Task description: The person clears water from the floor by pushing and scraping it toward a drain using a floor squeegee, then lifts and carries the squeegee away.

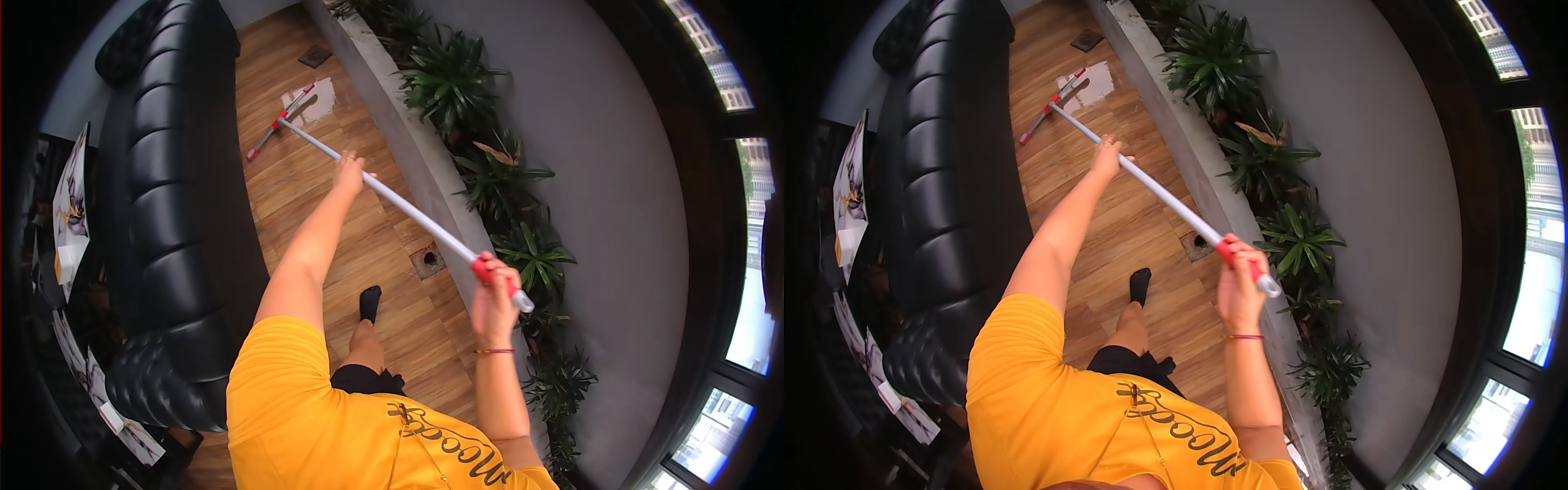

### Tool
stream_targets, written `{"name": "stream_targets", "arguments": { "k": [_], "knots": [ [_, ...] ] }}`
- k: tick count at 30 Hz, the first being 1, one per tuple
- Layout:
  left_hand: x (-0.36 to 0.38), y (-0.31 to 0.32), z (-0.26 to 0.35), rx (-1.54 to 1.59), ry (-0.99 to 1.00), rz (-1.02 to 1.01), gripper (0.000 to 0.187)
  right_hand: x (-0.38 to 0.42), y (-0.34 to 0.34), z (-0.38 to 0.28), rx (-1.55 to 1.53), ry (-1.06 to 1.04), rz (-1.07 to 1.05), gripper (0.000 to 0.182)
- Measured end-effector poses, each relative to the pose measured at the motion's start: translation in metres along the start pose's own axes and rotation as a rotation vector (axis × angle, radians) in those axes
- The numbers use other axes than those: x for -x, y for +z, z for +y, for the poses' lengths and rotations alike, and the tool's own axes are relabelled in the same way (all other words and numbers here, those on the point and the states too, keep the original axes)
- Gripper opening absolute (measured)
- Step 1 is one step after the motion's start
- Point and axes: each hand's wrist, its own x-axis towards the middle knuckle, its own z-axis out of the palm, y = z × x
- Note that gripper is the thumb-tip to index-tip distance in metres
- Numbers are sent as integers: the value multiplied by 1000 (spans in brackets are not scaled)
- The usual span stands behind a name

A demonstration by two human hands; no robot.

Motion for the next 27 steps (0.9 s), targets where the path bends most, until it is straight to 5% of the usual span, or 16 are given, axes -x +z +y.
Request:
{"name": "stream_targets", "arguments": {
  "k": [1,4,8,14,27],
  "knots": [
    [-4,1,-10,-67,-190,-75,48,5,2,28,20,28,-22,6],
    [-10,20,-15,-148,-219,-267,51,23,-11,47,12,96,13,8],
    [26,74,48,-65,58,-404,40,63,-93,11,-21,111,229,4],
    [134,87,160,-152,201,-802,27,186,-167,-56,-9,159,461,14],
    [396,107,362,-31,202,-825,30,399,-338,-215,139,89,450,15]
  ]
}}
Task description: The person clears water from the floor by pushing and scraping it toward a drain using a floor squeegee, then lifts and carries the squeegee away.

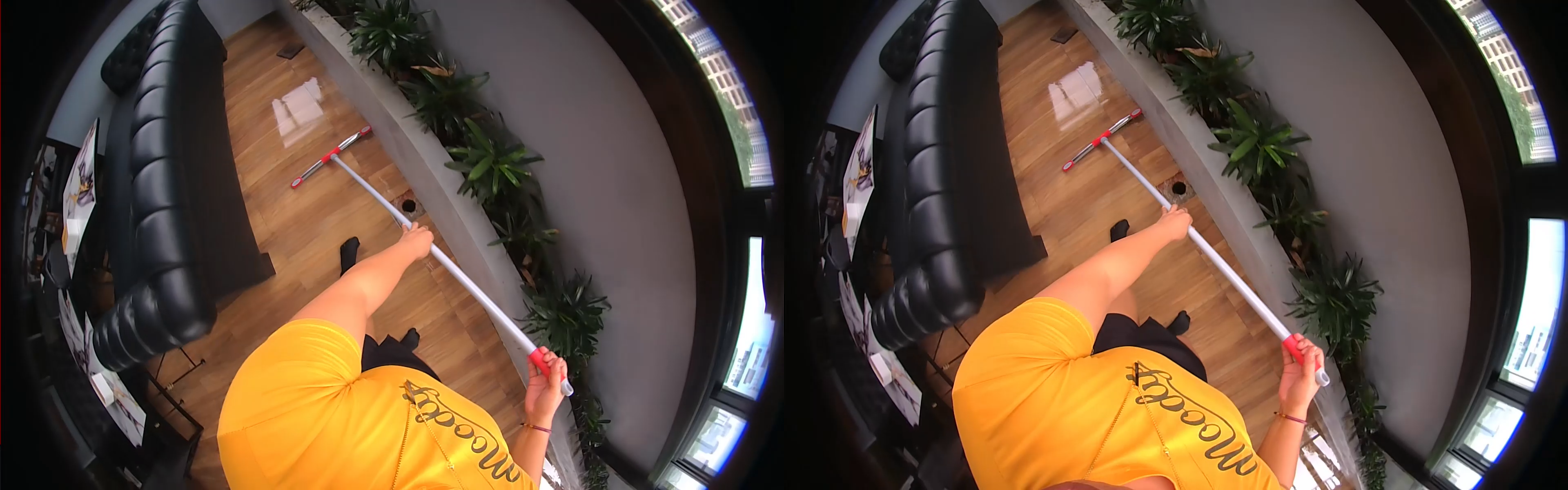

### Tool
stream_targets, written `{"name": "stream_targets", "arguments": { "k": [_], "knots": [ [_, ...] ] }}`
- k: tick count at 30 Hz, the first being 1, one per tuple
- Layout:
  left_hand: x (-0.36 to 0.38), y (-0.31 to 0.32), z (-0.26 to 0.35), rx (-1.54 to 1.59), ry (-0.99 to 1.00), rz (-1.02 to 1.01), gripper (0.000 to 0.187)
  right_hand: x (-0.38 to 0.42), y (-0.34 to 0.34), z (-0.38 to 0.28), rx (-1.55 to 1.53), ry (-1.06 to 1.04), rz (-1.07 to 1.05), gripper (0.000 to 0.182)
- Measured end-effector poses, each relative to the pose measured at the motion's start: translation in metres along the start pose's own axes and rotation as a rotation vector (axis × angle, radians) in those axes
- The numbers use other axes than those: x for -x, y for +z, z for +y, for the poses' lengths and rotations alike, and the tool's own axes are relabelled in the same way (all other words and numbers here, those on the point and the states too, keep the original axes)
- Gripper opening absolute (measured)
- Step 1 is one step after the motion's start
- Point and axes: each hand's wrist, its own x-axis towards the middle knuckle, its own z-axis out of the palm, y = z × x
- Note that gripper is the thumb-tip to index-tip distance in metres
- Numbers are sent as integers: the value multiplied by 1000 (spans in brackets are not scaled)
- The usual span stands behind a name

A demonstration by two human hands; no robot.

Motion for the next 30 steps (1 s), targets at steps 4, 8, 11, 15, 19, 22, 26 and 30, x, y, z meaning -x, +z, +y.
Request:
{"name": "stream_targets", "arguments": {
  "k": [4,8,11,15,19,22,26,30],
  "knots": [
    [21,63,87,4,3,-8,30,22,-87,-49,25,6,-13,14],
    [40,108,150,91,16,109,22,37,-143,-95,103,-16,-46,14],
    [54,121,187,132,32,140,20,42,-158,-130,163,-64,-85,22],
    [74,123,209,262,89,193,22,53,-158,-168,261,-132,-155,26],
    [80,136,196,386,128,322,19,59,-153,-215,324,-245,-251,31],
    [85,141,193,370,189,373,18,62,-141,-237,353,-302,-348,33],
    [124,130,186,304,258,592,13,65,-127,-257,365,-295,-461,33],
    [220,119,174,397,377,664,15,90,-122,-284,123,-287,-740,33]
  ]
}}
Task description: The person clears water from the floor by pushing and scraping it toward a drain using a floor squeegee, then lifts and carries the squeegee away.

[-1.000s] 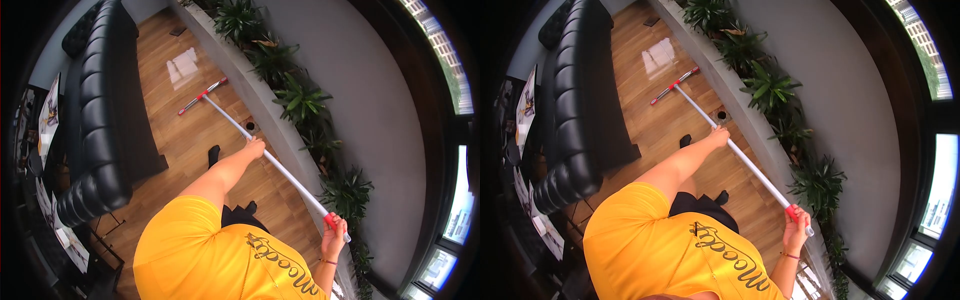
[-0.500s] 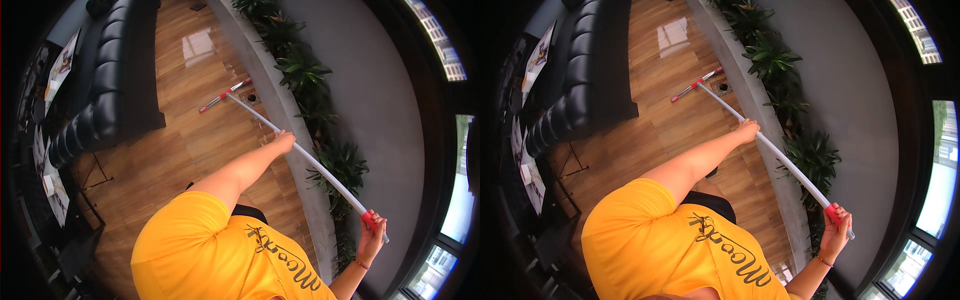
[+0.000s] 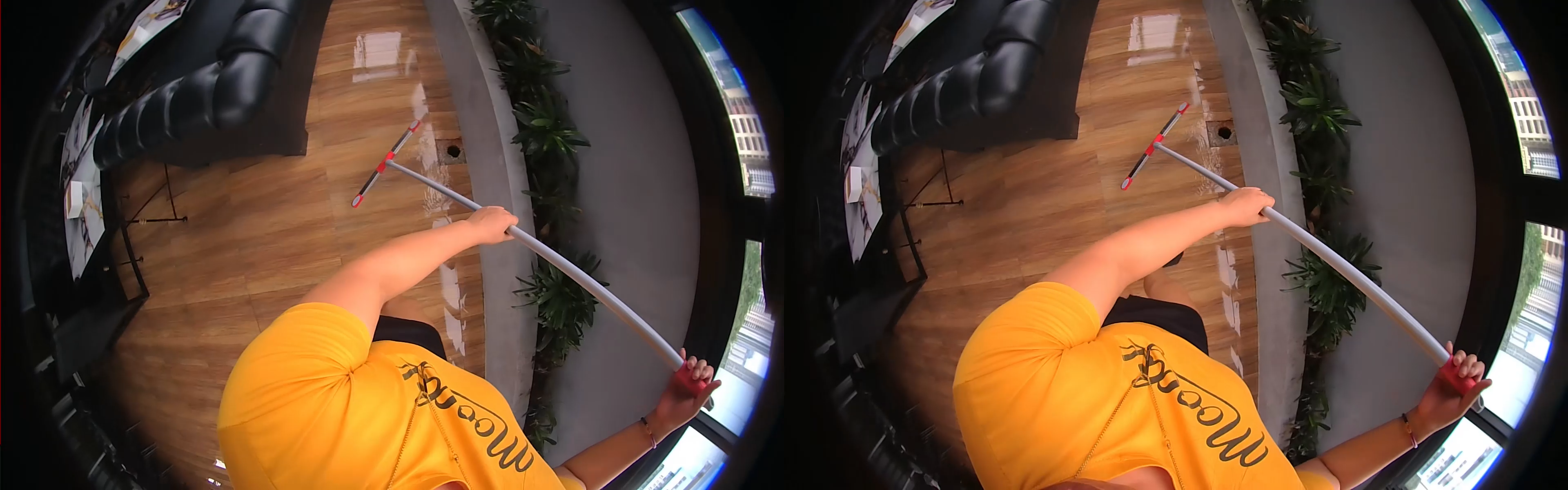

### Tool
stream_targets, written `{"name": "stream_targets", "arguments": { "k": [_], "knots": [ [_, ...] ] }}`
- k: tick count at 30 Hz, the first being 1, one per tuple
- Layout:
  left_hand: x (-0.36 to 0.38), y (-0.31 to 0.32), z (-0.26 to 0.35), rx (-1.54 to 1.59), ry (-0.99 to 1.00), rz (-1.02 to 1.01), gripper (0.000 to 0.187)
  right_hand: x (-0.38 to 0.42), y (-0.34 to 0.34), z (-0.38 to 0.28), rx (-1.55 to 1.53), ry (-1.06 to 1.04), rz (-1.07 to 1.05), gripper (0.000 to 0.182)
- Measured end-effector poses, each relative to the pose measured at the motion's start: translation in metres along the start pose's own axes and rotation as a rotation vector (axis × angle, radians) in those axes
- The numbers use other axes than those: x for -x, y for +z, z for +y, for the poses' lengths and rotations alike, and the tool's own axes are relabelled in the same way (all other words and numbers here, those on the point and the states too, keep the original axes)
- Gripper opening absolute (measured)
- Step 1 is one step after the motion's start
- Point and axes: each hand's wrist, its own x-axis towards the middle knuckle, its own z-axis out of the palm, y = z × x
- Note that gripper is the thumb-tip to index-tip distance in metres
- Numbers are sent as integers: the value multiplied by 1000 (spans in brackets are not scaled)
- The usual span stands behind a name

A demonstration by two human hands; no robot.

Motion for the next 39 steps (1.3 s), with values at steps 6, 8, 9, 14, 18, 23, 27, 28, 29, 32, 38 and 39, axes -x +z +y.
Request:
{"name": "stream_targets", "arguments": {
  "k": [6,8,9,14,18,23,27,28,29,32,38,39],
  "knots": [
    [150,-66,-1,-5,-264,-67,15,-7,60,41,-71,-14,-175,26],
    [211,-67,-35,-39,-434,24,16,-19,87,98,-157,116,-208,21],
    [241,-67,-54,-90,-517,53,20,-24,104,131,-204,173,-210,18],
    [351,-54,-140,-180,-998,110,19,-65,156,285,-111,645,-201,20],
    [299,-4,-165,-217,-1001,226,18,-135,136,310,27,659,-329,25],
    [92,69,-136,-163,-917,522,16,-268,50,243,193,463,-228,24],
    [-46,85,-82,-55,-780,592,9,-353,-13,152,371,268,-315,24],
    [-75,87,-71,-52,-717,628,11,-372,-22,126,490,210,-256,26],
    [-102,86,-58,-23,-616,748,22,-390,-32,102,518,166,-262,30],
    [-166,73,-34,48,-529,783,22,-428,-40,47,561,-11,-357,31],
    [-195,25,-15,215,-440,613,18,-364,70,-16,525,-223,-523,33],
    [-186,14,-11,195,-430,641,19,-358,77,-21,541,-309,-581,31]
  ]
}}
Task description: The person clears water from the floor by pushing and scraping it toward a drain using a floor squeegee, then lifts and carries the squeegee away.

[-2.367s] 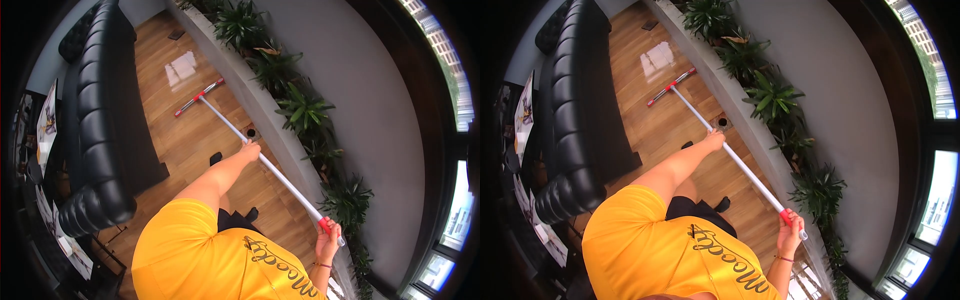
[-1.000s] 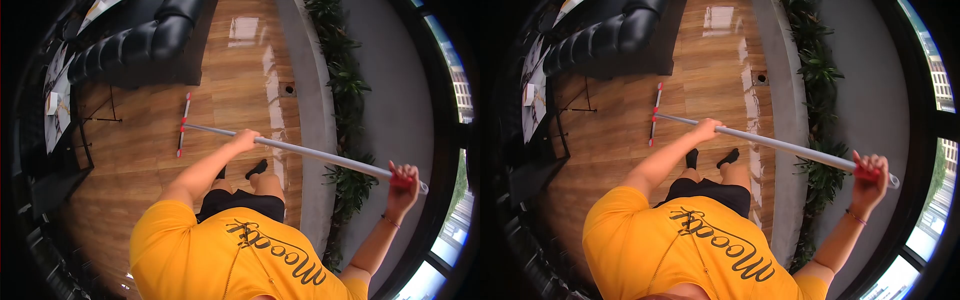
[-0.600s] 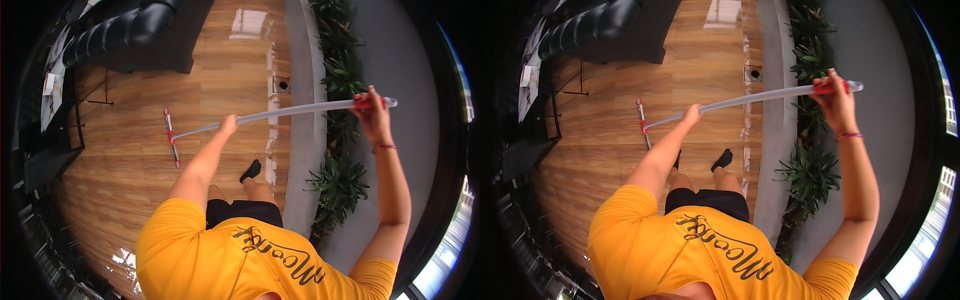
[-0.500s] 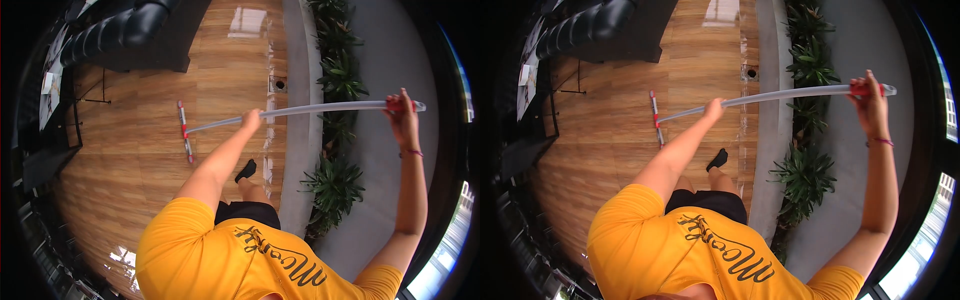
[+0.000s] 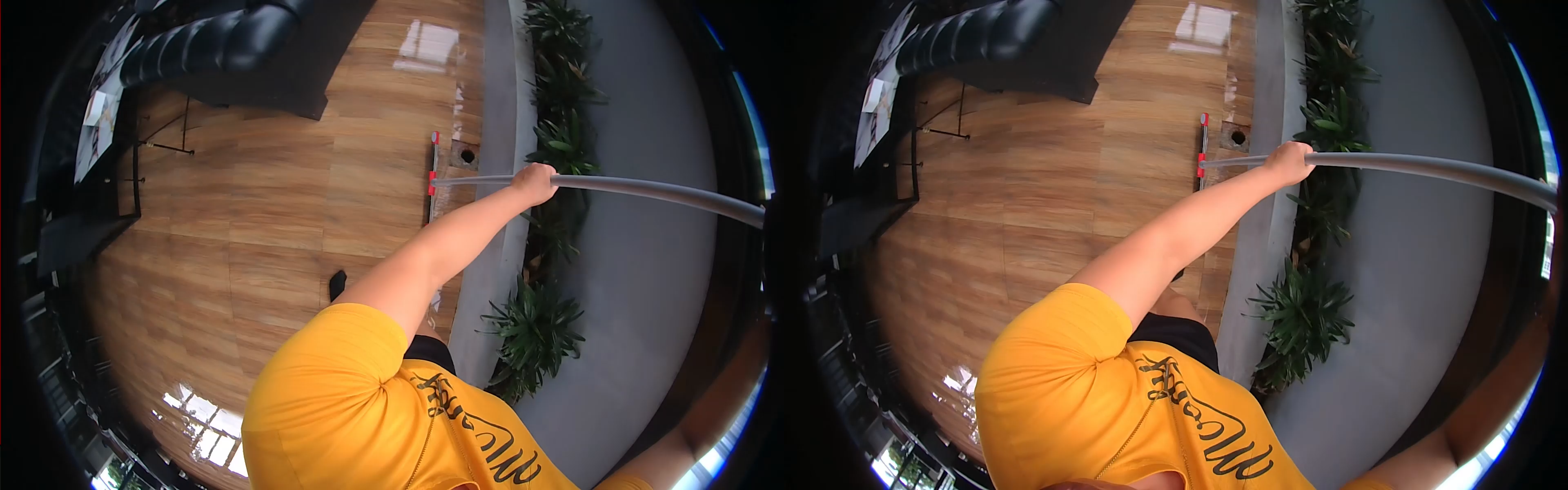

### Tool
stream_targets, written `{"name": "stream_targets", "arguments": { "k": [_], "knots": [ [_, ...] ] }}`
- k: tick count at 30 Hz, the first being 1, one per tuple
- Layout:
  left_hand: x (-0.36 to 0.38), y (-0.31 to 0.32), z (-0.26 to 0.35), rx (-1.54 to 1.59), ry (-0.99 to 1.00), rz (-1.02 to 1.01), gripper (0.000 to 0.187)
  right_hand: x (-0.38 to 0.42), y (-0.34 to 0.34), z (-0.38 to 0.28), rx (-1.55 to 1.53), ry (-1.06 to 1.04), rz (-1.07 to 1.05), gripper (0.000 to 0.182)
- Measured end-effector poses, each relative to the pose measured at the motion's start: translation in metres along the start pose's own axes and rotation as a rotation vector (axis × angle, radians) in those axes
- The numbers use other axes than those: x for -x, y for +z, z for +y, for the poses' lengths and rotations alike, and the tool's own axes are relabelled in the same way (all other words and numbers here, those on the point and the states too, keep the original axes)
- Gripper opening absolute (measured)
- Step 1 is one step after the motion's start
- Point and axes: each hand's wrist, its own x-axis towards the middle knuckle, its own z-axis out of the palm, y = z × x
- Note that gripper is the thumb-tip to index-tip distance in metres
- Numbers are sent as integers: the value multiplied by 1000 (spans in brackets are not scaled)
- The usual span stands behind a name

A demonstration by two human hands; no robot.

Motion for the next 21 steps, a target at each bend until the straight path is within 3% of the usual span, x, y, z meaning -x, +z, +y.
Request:
{"name": "stream_targets", "arguments": {
  "k": [1,6,7,8,9,10,13,18,21],
  "knots": [
    [4,-16,1,-13,-5,13,19,4,8,-7,-171,51,36,33],
    [47,-150,-11,-276,76,-179,18,41,26,-13,-442,186,56,38],
    [65,-180,-20,-313,68,-177,19,53,34,-3,-486,222,166,40],
    [81,-212,-33,-384,85,-203,22,68,47,8,-566,235,34,32],
    [100,-245,-44,-363,78,-217,24,78,75,18,-612,237,-23,28],
    [115,-279,-49,-400,-96,-274,24,87,103,29,-656,241,-81,26],
    [149,-370,-124,-614,-342,-339,23,106,232,67,-683,291,31,32],
    [152,-518,-280,-763,-493,-349,17,116,439,131,-872,529,44,20],
    [145,-552,-338,-720,-509,-391,24,122,497,135,-840,629,97,16]
  ]
}}
